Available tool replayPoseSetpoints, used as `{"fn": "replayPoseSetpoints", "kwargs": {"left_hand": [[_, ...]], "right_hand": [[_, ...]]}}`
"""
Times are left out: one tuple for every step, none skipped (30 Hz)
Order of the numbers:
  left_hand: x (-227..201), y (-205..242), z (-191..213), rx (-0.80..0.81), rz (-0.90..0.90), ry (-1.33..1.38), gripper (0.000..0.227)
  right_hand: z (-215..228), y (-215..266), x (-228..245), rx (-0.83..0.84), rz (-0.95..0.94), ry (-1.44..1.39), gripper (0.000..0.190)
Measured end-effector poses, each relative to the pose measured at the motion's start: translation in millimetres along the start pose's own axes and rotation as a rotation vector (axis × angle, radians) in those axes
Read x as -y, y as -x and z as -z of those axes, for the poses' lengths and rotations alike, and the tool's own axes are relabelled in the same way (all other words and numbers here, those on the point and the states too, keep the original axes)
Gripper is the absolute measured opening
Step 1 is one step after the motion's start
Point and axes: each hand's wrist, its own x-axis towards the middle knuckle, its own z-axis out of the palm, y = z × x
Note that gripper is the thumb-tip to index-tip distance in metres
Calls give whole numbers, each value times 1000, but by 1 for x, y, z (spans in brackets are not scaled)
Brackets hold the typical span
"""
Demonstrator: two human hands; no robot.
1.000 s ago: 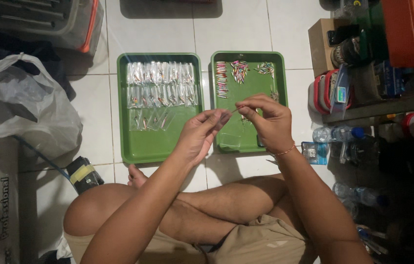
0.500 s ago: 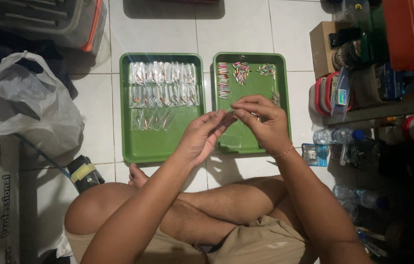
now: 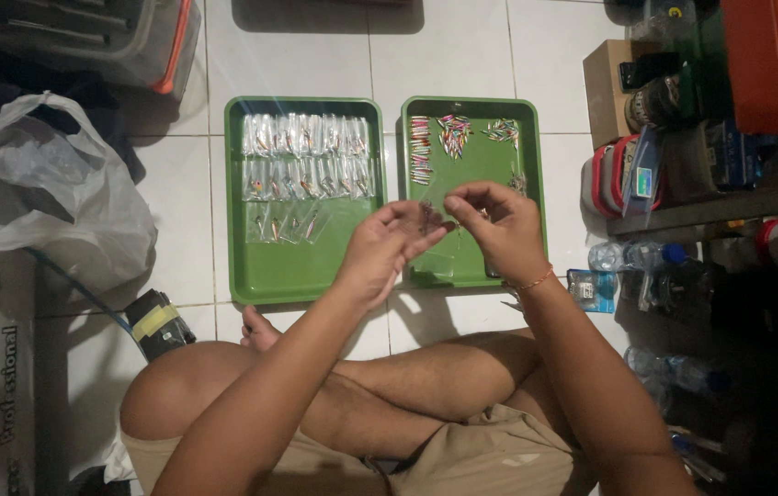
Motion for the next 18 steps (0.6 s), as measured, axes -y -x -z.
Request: {"fn": "replayPoseSetpoints", "kwargs": {"left_hand": [[0,1,-4,-1,0,1,30],[0,2,-8,-38,-49,-34,29],[1,3,-12,-75,-97,-69,28],[0,4,-13,-75,-96,-68,28],[-1,4,-14,-127,-111,-98,28],[-3,5,-15,-180,-128,-129,28],[-2,3,-12,-180,-128,-128,28],[-2,0,-9,-194,-110,-103,30],[-2,-2,-4,-209,-91,-78,33],[-22,8,-11,-217,-97,-75,33],[-41,18,-17,-275,-49,-94,34],[-60,27,-23,-330,1,-111,36],[-74,29,-15,-337,-3,-106,36],[-87,31,-7,-386,-51,-134,34],[-100,32,1,-436,-99,-162,34],[-106,23,18,-443,-106,-158,34],[-113,14,34,-527,-174,-127,39],[-120,7,53,-614,-246,-96,48]], "right_hand": [[-1,0,-2,1,-1,0,14],[-2,-1,-4,-8,-6,-18,14],[-2,-1,-6,-17,-11,-37,13],[-7,0,-3,-18,-12,-36,13],[-11,2,1,13,-39,-45,11],[-17,2,4,45,-65,-56,9],[-20,1,4,45,-66,-56,9],[-24,-2,5,45,-19,-55,8],[-29,-5,5,44,27,-54,7],[-33,-9,7,54,26,-57,7],[-37,-14,9,56,-6,-12,8],[-40,-18,11,57,-39,37,10],[-49,-22,5,66,-39,36,10],[-56,-25,-1,101,-91,81,12],[-64,-28,-7,136,-144,126,14],[-80,-32,-23,146,-140,124,14],[-96,-35,-38,200,-157,226,17],[-115,-38,-53,257,-173,324,21]]}}
